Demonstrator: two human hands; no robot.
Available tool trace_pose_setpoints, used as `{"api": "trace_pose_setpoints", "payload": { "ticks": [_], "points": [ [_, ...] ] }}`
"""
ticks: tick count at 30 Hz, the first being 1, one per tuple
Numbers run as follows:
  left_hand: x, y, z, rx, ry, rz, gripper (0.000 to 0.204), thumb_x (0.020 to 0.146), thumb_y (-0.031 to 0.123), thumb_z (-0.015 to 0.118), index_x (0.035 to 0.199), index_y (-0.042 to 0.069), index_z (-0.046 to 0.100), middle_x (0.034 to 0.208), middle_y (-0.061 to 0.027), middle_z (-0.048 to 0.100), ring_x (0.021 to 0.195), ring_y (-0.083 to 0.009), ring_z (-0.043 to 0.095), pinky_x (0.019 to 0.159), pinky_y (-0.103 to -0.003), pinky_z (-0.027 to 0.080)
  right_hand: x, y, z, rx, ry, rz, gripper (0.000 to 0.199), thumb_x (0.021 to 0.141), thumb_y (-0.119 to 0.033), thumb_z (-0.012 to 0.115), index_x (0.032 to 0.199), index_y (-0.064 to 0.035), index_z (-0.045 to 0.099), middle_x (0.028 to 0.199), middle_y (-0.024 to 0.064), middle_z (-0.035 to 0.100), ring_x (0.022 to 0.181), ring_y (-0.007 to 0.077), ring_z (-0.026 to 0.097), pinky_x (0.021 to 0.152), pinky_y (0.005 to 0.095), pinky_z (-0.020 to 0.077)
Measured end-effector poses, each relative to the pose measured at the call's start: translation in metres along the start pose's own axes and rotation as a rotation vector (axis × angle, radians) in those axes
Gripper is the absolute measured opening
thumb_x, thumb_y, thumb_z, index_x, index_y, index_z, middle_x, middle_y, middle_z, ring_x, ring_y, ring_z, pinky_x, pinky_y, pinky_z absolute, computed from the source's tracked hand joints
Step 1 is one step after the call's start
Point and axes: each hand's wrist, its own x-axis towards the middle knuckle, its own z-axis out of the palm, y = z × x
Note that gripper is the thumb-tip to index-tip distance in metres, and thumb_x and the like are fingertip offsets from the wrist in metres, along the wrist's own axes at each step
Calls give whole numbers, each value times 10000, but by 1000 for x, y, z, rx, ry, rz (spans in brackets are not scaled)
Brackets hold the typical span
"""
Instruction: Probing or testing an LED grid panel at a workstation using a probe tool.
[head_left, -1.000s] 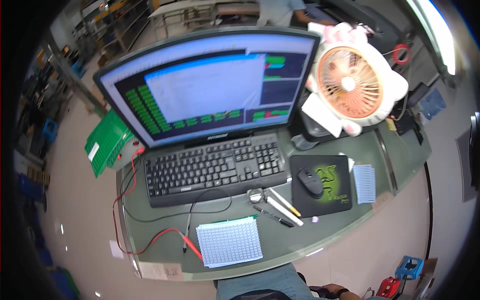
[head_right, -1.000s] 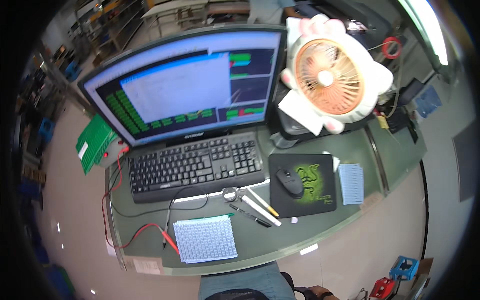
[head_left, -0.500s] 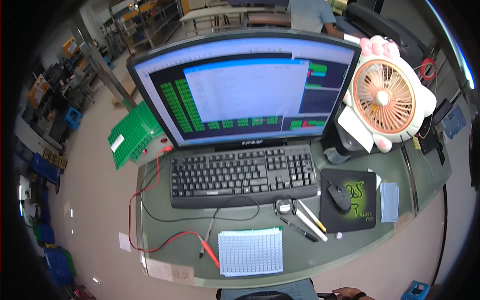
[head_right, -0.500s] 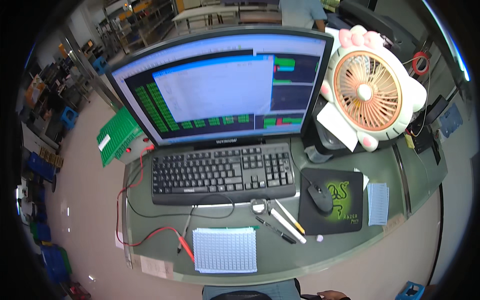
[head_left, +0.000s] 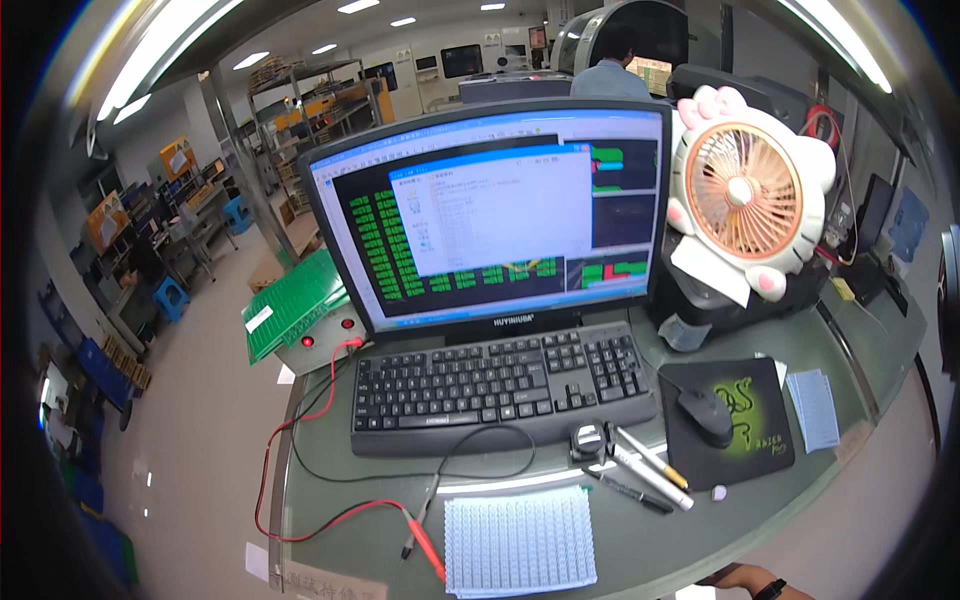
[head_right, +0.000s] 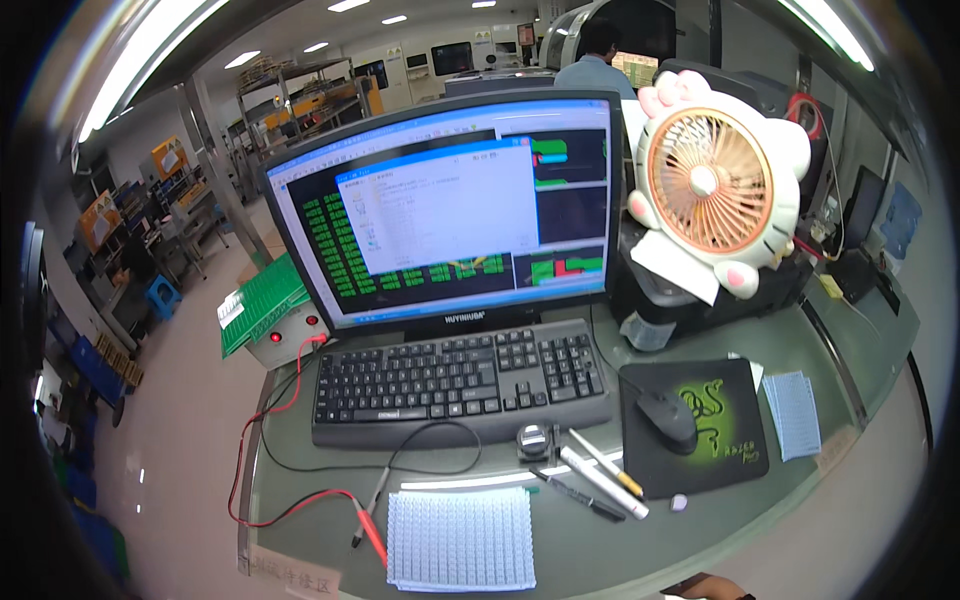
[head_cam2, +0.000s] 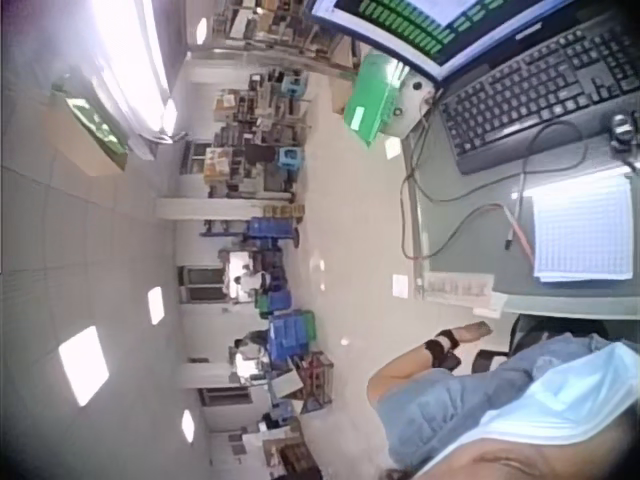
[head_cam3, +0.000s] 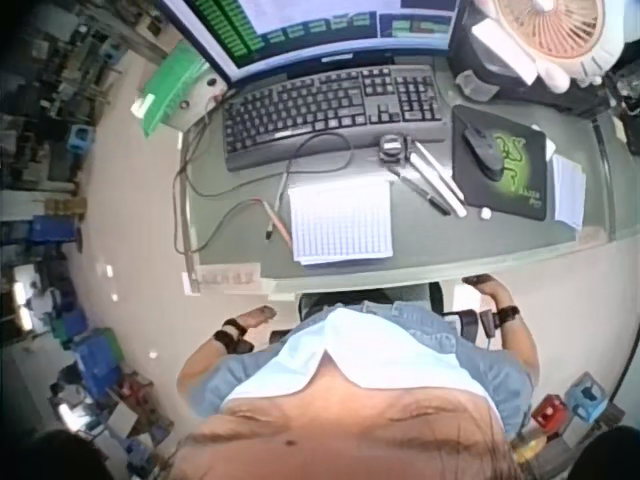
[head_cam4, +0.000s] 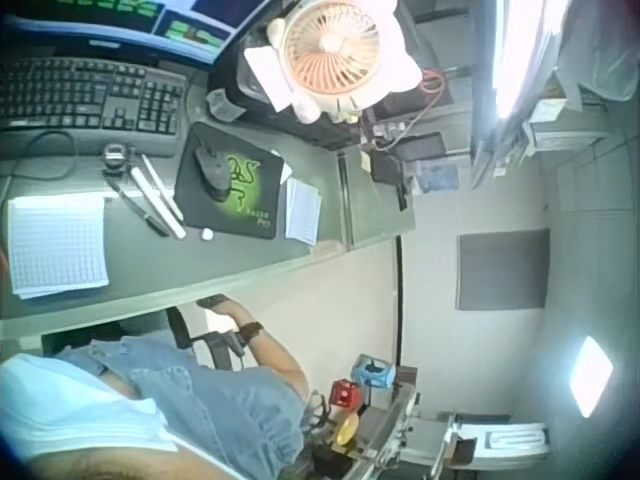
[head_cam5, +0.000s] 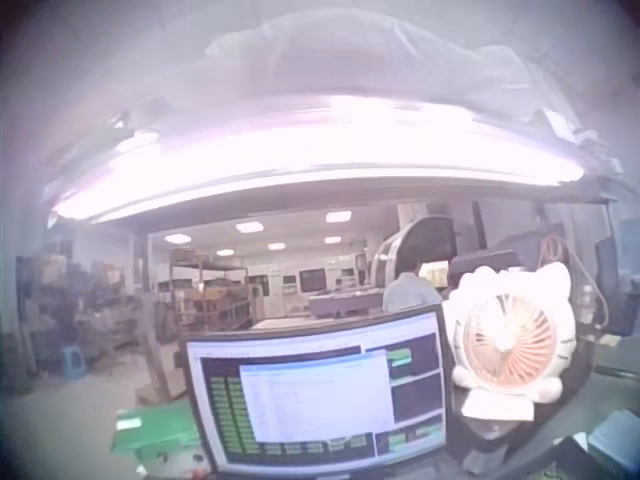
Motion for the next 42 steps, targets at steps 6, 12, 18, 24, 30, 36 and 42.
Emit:
{"api": "trace_pose_setpoints", "payload": {
  "ticks": [6,12,18,24,30,36,42],
  "points": [
    [-51,92,-4,400,159,320,517,947,448,471,1238,30,563,1250,-198,578,1148,-317,543,1011,-369,398,-30,-128,44,-479,11,51,360,933,-335,556,1175,-78,625,1123,137,656,1067,288,604,929,371,464],
    [-143,152,14,258,-85,655,347,996,330,462,1110,58,644,1071,-88,659,1041,-191,593,946,-331,436,-114,-231,73,-523,70,-376,307,934,-325,572,1083,-69,651,1001,109,677,925,290,642,813,359,503],
    [-216,238,11,-54,115,1443,271,970,201,497,941,-45,607,923,-135,648,864,-209,624,802,-334,496,-110,-336,99,-622,81,-1025,313,879,-227,654,1133,-52,604,1027,98,656,959,271,631,837,362,492],
    [-215,326,-38,-404,291,1635,256,974,278,485,895,39,533,769,-47,560,714,-154,555,684,-288,469,-5,-391,100,-974,370,-1117,749,745,-509,720,1285,-42,494,1311,174,504,1239,317,463,1002,425,375],
    [-157,340,-91,-459,233,1371,243,979,267,460,1020,53,568,900,-8,590,824,-92,580,716,-242,472,36,-409,112,-1252,405,-986,1070,566,-636,772,1361,-16,413,1392,208,427,1317,342,383,1053,497,303],
    [-126,330,-100,-479,181,1285,207,979,215,449,1040,51,560,911,-23,593,833,-101,570,687,-243,452,32,-419,105,-1203,371,-972,1054,537,-539,818,1373,-49,406,1363,185,449,1267,326,420,981,470,330],
    [-138,331,-99,-527,184,1189,302,976,217,458,1163,-8,536,940,-52,599,806,-93,561,658,-222,450,7,-427,102,-1019,327,-1009,962,574,-429,817,1385,-125,397,1400,149,407,1280,333,390,949,474,329]
  ]
}}
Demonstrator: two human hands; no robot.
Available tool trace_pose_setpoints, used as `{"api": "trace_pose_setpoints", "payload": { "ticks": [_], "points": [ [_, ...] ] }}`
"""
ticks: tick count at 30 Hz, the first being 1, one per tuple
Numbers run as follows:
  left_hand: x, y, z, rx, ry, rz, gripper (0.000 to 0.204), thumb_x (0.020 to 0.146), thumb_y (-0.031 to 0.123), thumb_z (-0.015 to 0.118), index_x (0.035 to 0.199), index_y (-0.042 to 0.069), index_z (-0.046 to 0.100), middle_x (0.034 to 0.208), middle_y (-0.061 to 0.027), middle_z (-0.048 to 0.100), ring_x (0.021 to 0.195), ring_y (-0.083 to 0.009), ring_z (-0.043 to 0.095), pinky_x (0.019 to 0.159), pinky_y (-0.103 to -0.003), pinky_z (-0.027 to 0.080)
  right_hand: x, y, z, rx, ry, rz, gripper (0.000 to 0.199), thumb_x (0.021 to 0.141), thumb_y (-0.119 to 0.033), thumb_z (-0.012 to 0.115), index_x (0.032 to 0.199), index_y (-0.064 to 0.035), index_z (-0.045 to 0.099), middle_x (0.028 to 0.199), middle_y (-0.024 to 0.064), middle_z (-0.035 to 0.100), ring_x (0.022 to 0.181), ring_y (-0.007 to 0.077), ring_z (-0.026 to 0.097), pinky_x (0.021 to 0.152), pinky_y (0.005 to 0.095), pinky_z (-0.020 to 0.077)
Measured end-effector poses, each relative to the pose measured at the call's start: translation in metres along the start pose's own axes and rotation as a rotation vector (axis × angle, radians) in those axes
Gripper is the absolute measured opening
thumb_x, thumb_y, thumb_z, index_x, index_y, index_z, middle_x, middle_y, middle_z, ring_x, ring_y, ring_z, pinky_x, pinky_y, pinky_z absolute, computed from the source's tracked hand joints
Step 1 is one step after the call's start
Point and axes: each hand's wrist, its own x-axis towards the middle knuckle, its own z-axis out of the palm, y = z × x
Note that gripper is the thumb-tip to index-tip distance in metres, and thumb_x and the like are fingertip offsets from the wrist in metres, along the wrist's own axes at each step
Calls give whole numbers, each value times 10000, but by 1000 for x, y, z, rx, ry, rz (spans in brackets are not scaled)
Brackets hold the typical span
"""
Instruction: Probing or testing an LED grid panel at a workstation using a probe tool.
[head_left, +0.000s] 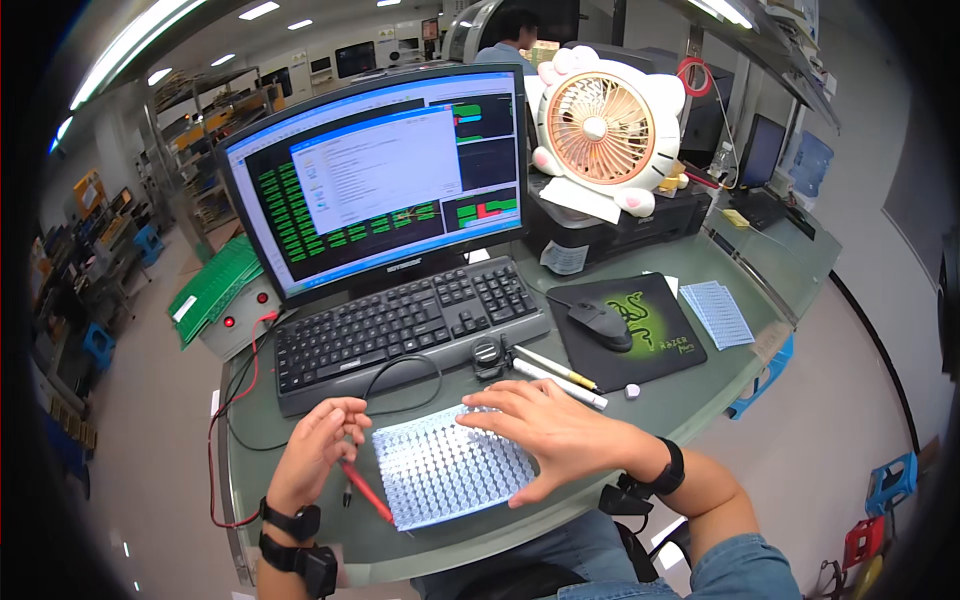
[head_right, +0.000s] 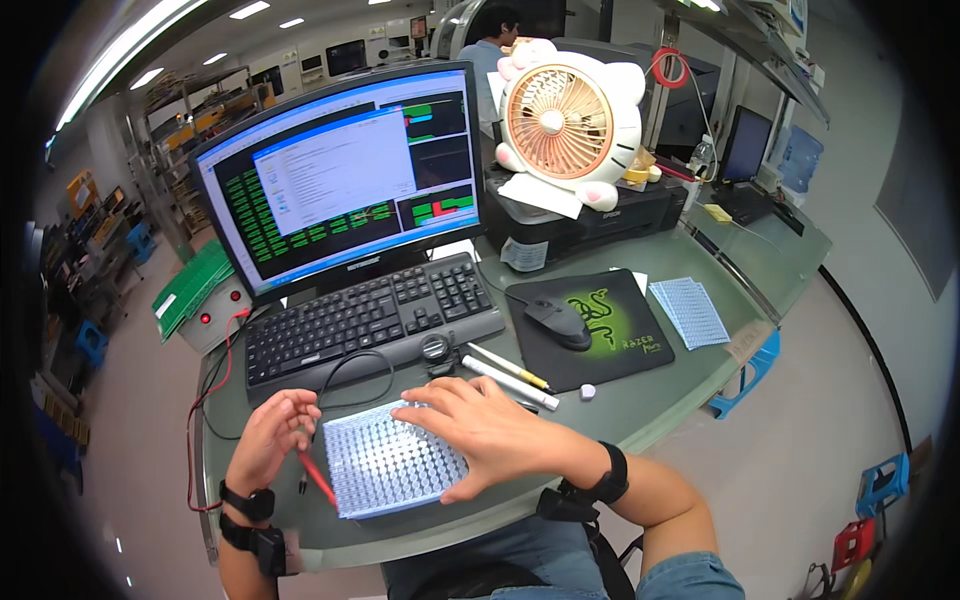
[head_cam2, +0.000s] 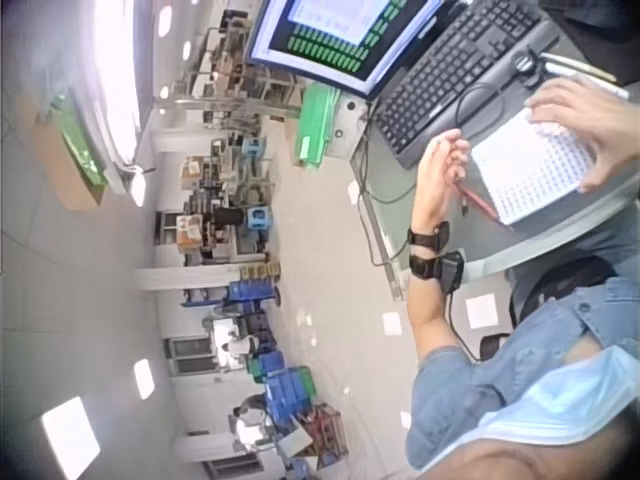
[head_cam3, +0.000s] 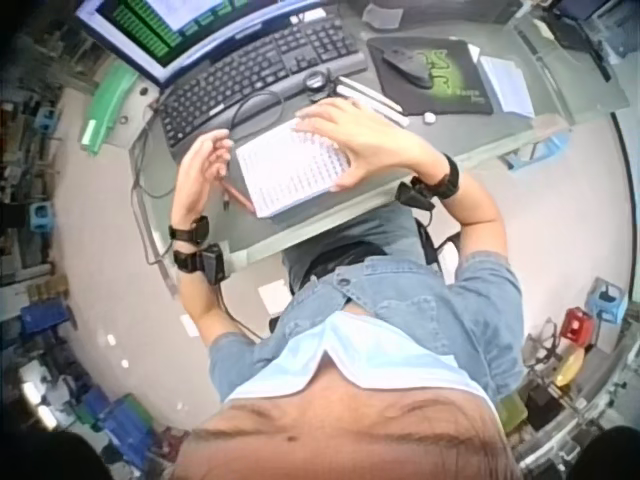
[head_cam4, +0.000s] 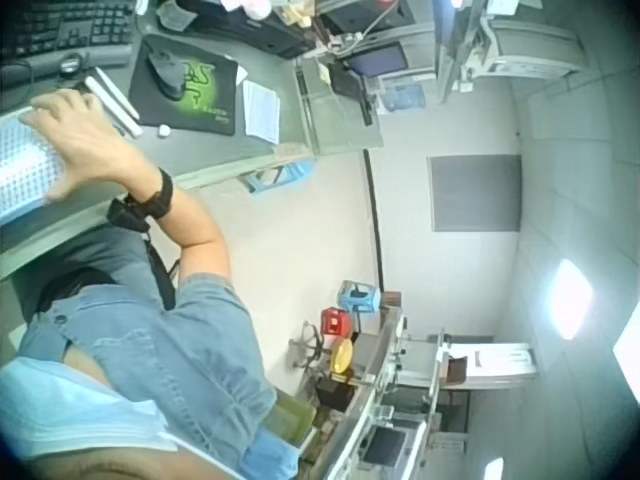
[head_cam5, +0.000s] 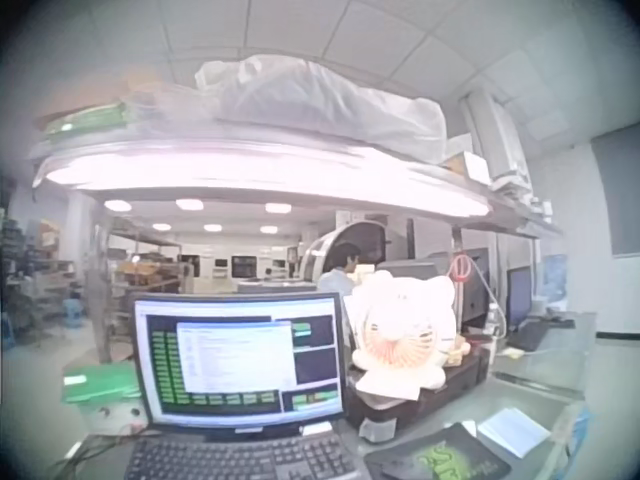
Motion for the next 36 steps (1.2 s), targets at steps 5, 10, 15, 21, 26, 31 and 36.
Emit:
{"api": "trace_pose_setpoints", "payload": {
  "ticks": [5,10,15,21,26,31,36],
  "points": [
    [4,1,5,-89,-166,-168,422,909,268,583,1199,-36,545,969,-85,656,774,-117,617,697,-258,515,-1,-2,-4,83,101,7,952,592,-426,817,1386,-115,392,1433,162,357,1305,349,350,982,502,316],
    [9,-5,16,-33,-91,-187,284,884,128,637,1115,-35,609,1033,-89,669,889,-141,650,803,-293,524,3,20,-10,-19,205,78,781,688,-429,786,1312,-82,467,1390,158,420,1292,337,397,1000,491,338],
    [9,-15,6,-12,-76,-128,276,906,135,620,1128,-29,613,1070,-85,665,934,-136,634,860,-300,499,-30,74,-10,-368,262,457,224,804,-257,680,956,-102,628,892,67,637,801,283,627,683,400,489],
    [8,-13,6,25,-86,-145,297,911,166,627,1140,-23,618,1063,-73,664,940,-130,618,876,-302,478,-45,81,-2,-360,78,612,184,800,-227,668,930,-102,630,828,49,635,743,253,641,621,367,497],
    [10,-13,4,116,-87,-119,296,872,169,672,1091,-28,641,1038,-84,676,915,-135,628,858,-306,489,-41,75,-3,-290,93,649,177,805,-195,649,955,-101,637,831,54,615,735,258,635,608,368,490],
    [5,-9,2,133,-73,-123,259,864,151,685,1053,-24,665,1009,-76,682,909,-129,622,846,-293,482,-41,76,-2,-370,48,628,187,789,-176,659,949,-83,635,816,67,601,725,256,626,623,367,492],
    [9,-11,2,119,-98,-104,238,872,149,684,1041,-17,678,1006,-72,681,907,-126,618,838,-286,481,-47,64,-36,64,232,687,201,733,-1,688,909,-22,592,751,34,556,587,131,593,539,250,470]
  ]
}}
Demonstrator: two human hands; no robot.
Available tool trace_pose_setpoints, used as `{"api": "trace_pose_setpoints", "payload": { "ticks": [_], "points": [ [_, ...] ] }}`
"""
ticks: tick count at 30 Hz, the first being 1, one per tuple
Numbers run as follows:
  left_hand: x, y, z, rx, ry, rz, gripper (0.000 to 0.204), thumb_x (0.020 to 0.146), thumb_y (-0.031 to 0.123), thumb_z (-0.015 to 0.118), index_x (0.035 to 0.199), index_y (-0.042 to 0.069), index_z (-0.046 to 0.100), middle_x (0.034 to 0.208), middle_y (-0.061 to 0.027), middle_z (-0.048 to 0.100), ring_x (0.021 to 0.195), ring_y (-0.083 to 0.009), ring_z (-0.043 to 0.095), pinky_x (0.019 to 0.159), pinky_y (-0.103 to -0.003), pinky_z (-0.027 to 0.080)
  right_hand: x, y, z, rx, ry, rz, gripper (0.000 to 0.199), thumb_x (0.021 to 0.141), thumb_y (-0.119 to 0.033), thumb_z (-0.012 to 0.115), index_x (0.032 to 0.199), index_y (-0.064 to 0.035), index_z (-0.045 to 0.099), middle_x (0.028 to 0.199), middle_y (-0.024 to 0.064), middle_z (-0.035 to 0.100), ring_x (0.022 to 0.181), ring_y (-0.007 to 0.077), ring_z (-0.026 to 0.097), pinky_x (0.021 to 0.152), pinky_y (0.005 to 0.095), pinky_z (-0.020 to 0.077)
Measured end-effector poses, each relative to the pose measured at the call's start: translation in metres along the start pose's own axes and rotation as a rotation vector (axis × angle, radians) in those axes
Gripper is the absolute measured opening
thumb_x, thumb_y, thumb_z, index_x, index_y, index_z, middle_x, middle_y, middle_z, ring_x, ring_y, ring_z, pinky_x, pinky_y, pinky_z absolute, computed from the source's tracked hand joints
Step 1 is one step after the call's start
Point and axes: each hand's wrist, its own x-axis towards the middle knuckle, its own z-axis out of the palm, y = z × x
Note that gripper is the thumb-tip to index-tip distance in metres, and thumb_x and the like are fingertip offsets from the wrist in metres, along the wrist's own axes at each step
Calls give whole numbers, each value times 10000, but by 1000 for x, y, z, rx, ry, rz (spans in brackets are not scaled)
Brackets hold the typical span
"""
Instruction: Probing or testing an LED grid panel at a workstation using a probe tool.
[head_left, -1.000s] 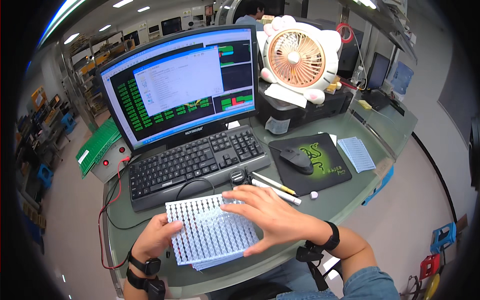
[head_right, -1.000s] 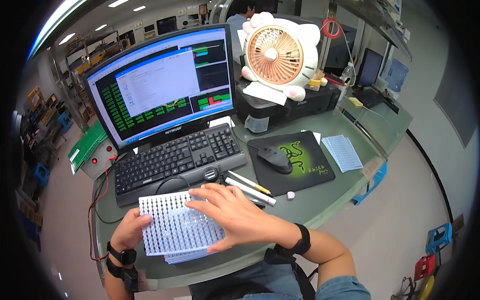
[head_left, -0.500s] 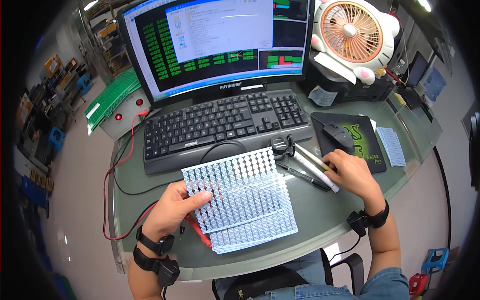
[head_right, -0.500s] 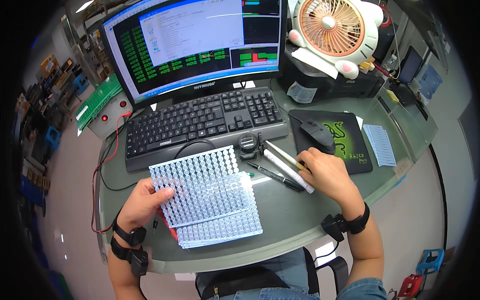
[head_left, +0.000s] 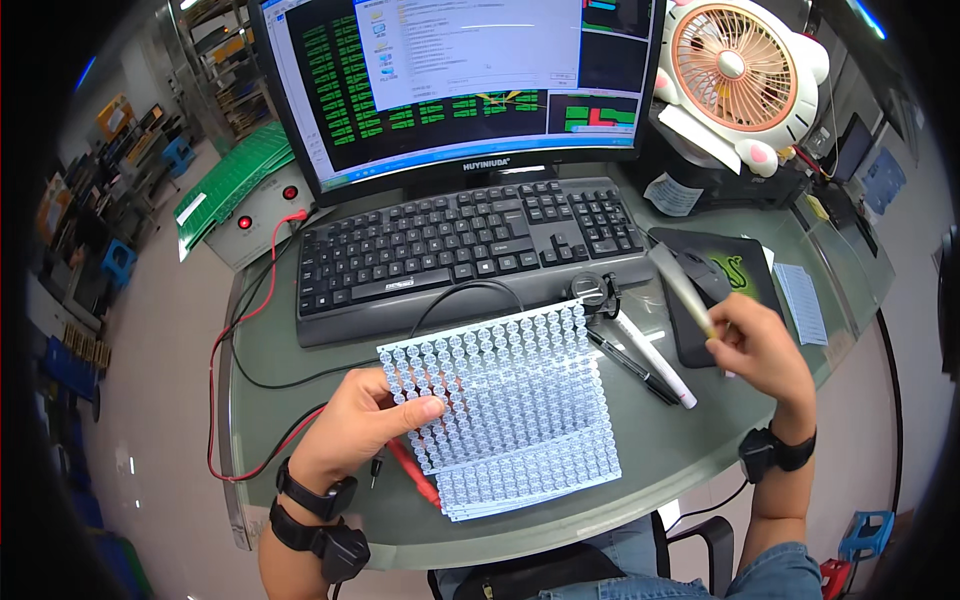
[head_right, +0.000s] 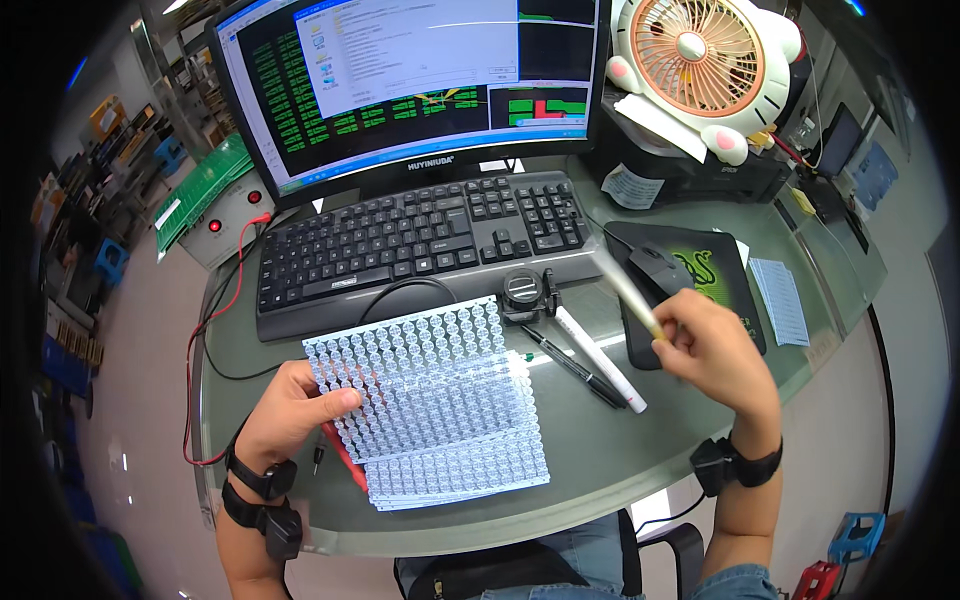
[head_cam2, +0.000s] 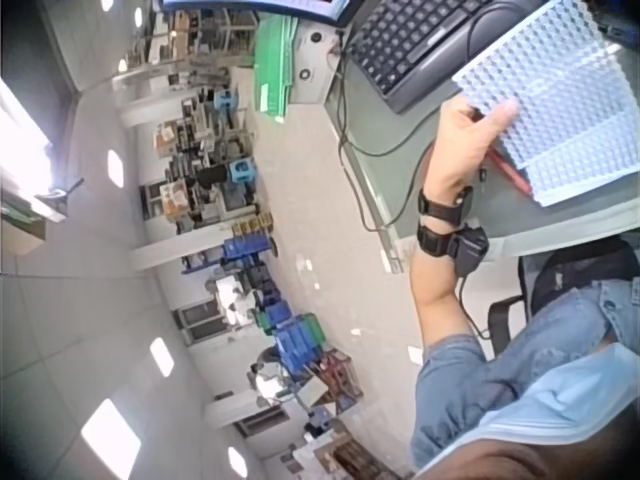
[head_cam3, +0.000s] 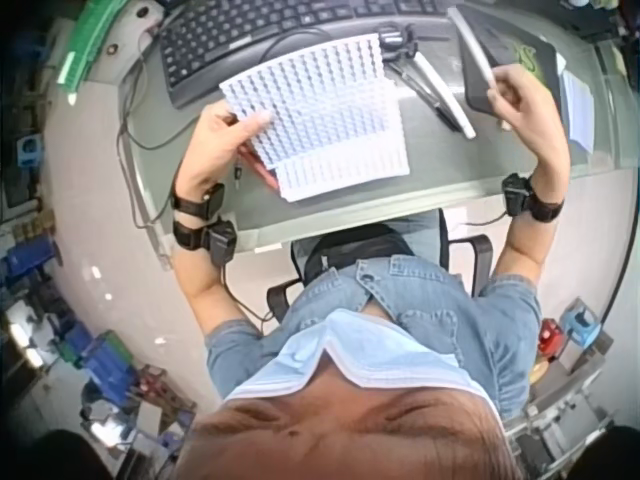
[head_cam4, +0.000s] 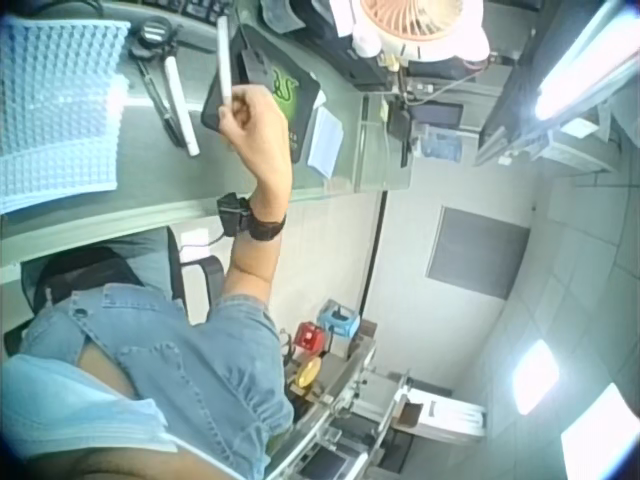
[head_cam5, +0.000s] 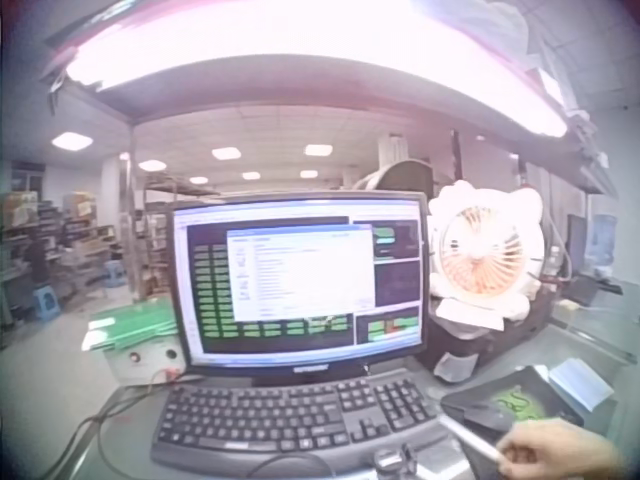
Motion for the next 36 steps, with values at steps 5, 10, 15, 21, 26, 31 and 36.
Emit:
{"api": "trace_pose_setpoints", "payload": {
  "ticks": [5,10,15,21,26,31,36],
  "points": [
    [-1,0,3,-9,-27,15,241,879,153,679,1050,-16,677,1003,-72,683,905,-123,619,835,-287,483,3,-43,0,832,39,-167,243,815,-29,677,860,-57,439,741,42,567,557,77,582,491,193,442],
    [-4,-1,3,-14,-3,8,236,881,149,677,1053,-14,677,1007,-70,683,906,-124,619,835,-286,483,38,-93,56,693,107,-492,155,927,-65,568,1065,-3,600,918,83,653,920,198,641,822,320,502],
    [-1,-1,9,-46,-45,55,236,883,139,674,1064,-12,676,1020,-70,682,923,-124,615,840,-283,480,48,-75,77,444,234,-508,220,855,-77,670,1069,-40,633,921,71,647,843,159,612,770,284,486],
    [0,-8,3,-72,-67,97,302,919,141,618,1167,-31,605,1088,-87,643,973,-135,603,837,-294,504,43,-67,81,602,95,-286,271,798,-72,737,1049,-39,640,792,5,538,711,86,504,632,230,418],
    [8,-6,-2,-274,-1,12,258,956,132,522,1173,-8,523,1051,-90,608,926,-159,611,751,-315,566,45,-57,78,583,117,-267,278,813,-80,728,1070,-38,631,809,-1,536,720,68,491,633,210,405],
    [10,-13,-5,-278,0,58,175,956,129,520,1086,12,517,994,-73,593,890,-159,613,724,-329,585,46,-56,79,538,141,-292,259,817,-88,722,1055,-36,633,779,1,526,694,69,481,614,214,398],
    [13,-14,-4,-251,-22,66,171,934,105,564,1067,11,516,990,-69,590,890,-146,612,724,-312,584,48,-56,81,495,142,-288,235,828,-86,706,1042,-29,628,764,2,527,687,68,485,610,216,406]
  ]
}}
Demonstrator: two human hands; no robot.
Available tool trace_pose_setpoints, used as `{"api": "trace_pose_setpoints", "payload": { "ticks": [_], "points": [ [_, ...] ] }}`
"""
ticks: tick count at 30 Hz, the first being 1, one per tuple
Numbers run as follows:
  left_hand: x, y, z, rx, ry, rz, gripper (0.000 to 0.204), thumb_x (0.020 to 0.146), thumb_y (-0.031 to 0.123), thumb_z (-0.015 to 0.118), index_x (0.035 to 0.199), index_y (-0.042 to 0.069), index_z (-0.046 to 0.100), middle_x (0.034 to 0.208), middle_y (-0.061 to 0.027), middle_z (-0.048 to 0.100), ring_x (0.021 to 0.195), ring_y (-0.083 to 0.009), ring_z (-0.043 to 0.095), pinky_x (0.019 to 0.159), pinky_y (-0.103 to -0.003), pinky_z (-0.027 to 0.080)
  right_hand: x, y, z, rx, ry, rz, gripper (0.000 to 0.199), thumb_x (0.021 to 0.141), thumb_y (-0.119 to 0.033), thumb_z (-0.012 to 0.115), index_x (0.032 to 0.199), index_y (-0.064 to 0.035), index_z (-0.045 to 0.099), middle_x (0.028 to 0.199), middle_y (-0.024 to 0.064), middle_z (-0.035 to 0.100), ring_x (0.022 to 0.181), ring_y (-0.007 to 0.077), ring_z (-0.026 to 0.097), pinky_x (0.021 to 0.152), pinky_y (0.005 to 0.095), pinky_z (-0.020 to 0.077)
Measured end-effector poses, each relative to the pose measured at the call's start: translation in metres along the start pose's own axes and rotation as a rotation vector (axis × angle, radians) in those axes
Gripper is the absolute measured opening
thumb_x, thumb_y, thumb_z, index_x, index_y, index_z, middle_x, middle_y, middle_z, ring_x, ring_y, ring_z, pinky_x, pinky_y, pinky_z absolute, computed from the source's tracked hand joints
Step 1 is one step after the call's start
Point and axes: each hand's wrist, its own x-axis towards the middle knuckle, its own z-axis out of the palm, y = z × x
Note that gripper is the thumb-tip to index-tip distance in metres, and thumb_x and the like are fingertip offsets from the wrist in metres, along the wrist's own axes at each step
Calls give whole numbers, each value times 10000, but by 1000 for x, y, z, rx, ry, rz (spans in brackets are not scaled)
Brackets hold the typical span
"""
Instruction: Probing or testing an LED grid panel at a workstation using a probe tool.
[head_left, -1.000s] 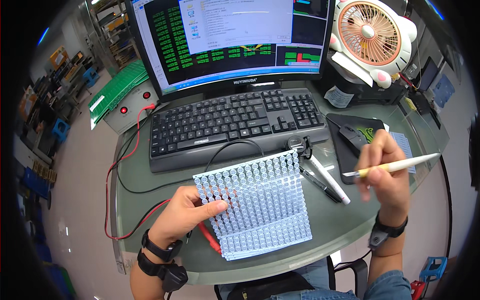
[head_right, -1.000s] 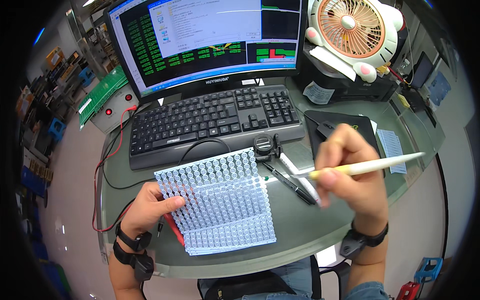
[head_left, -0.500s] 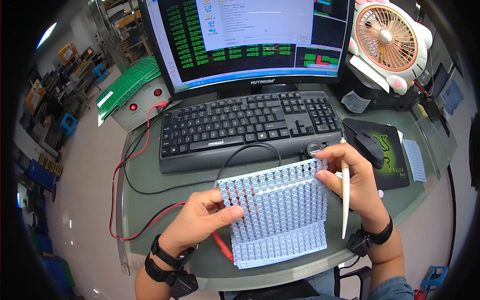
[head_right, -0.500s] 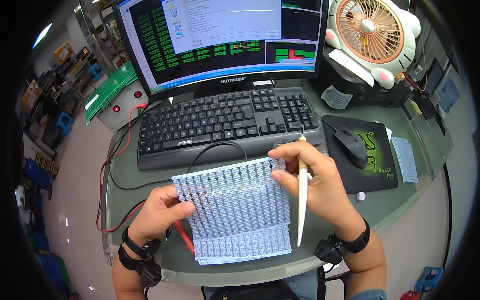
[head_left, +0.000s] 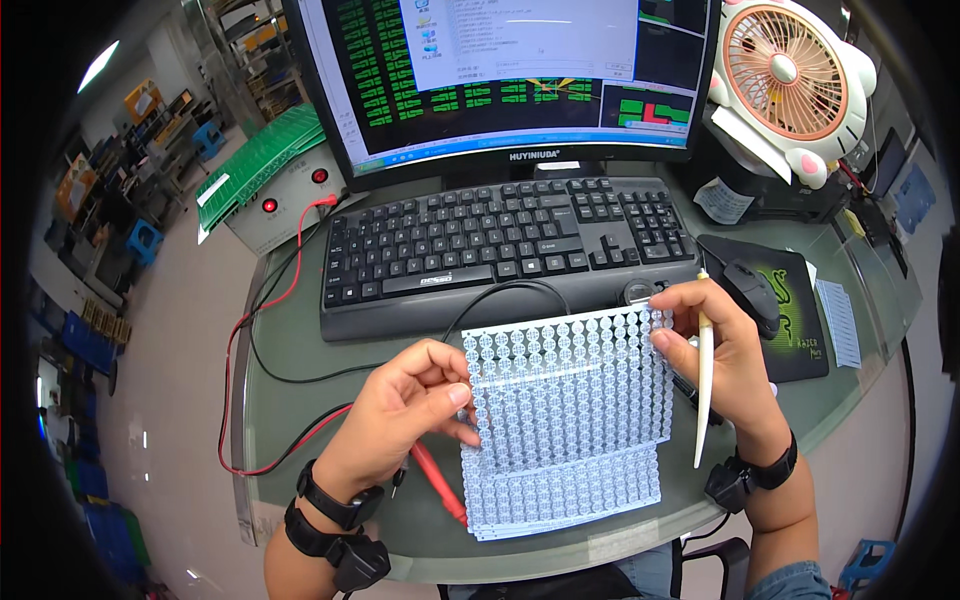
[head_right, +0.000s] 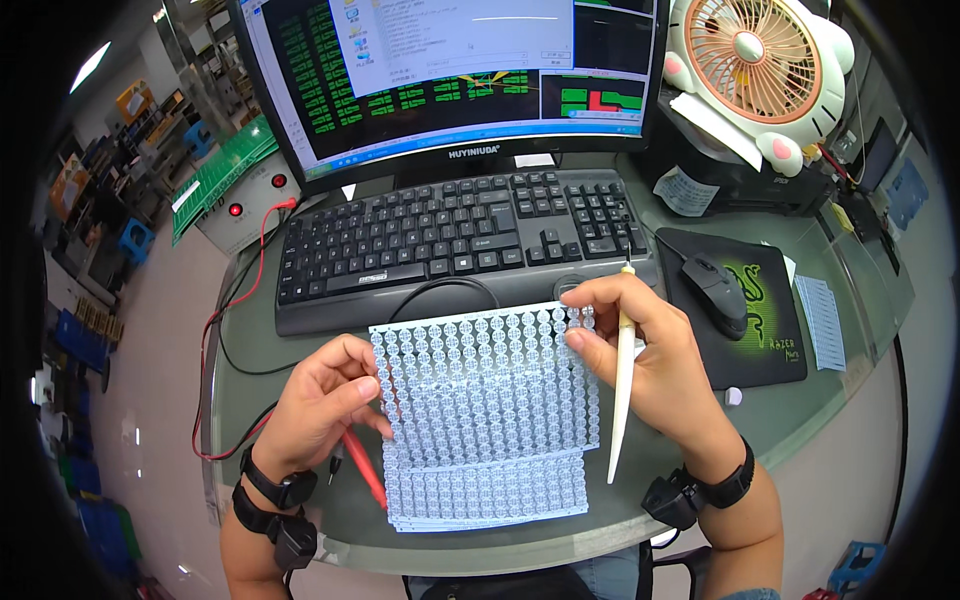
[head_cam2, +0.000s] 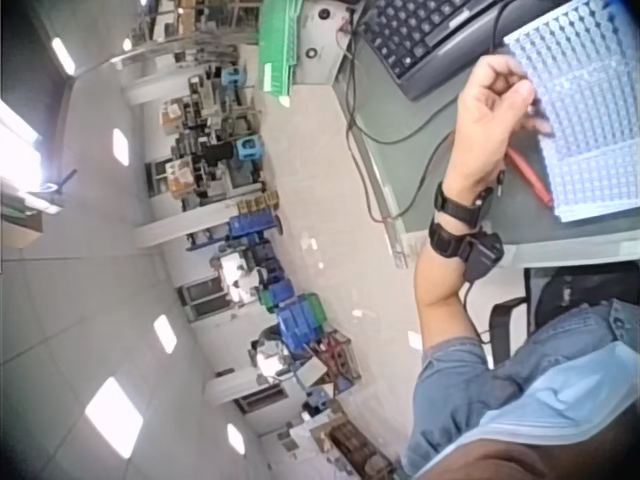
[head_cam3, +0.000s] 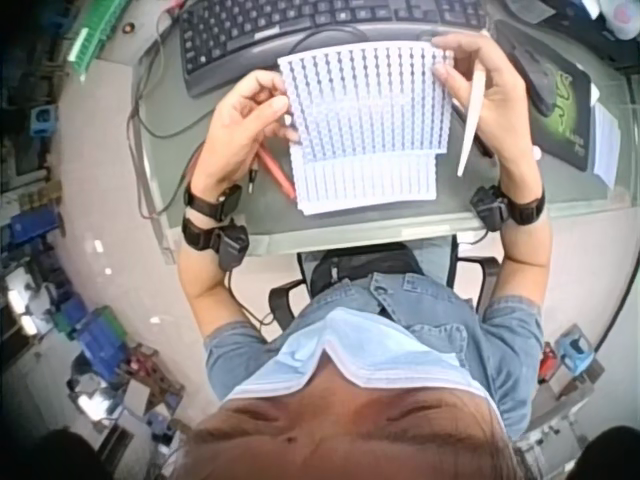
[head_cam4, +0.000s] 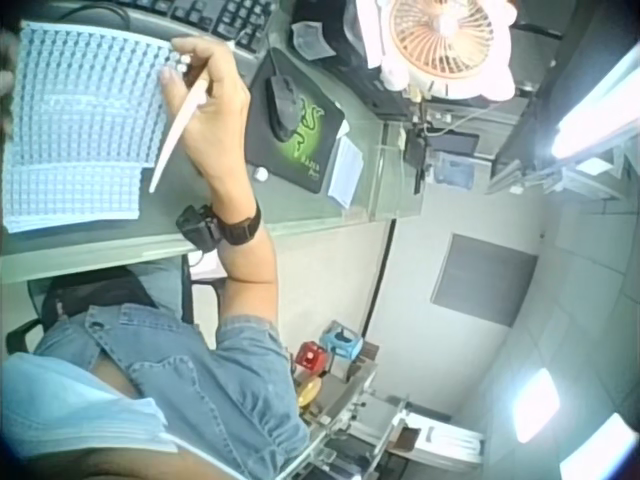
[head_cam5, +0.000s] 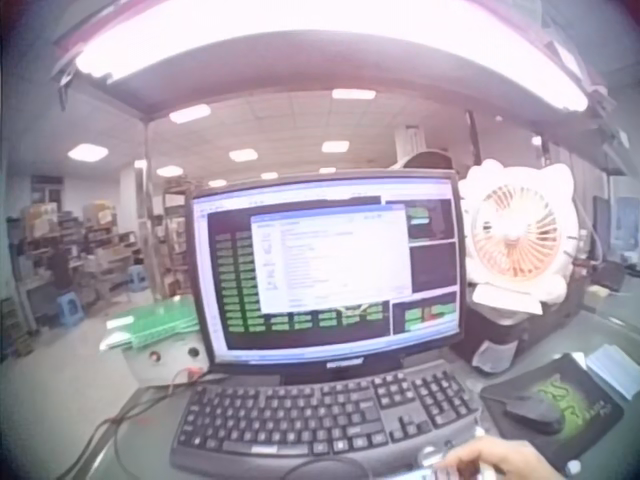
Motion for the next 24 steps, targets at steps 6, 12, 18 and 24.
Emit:
{"api": "trace_pose_setpoints", "payload": {
  "ticks": [6,12,18,24],
  "points": [
    [-5,0,0,16,28,0,200,933,111,572,1090,4,511,999,-72,595,878,-142,616,719,-307,584,2,-1,5,-5,-20,17,229,834,-84,697,1040,-18,619,776,11,538,704,76,505,631,222,430],
    [2,-1,0,27,27,-7,216,931,110,574,1106,2,509,988,-72,595,859,-135,613,709,-299,583,1,9,6,-27,-34,45,241,835,-90,697,1049,-16,614,790,17,541,707,83,506,640,227,436],
    [1,0,3,57,49,-11,213,929,112,575,1101,2,512,975,-67,596,843,-129,610,700,-291,581,1,8,6,-30,-52,35,233,845,-91,681,1053,-14,608,795,24,539,709,86,506,645,231,438],
    [-1,0,4,66,61,-7,206,927,113,579,1089,1,520,956,-61,600,826,-124,611,688,-283,577,1,9,7,-67,-69,27,239,849,-89,676,1064,-16,603,794,30,545,714,87,522,645,231,442]
  ]
}}
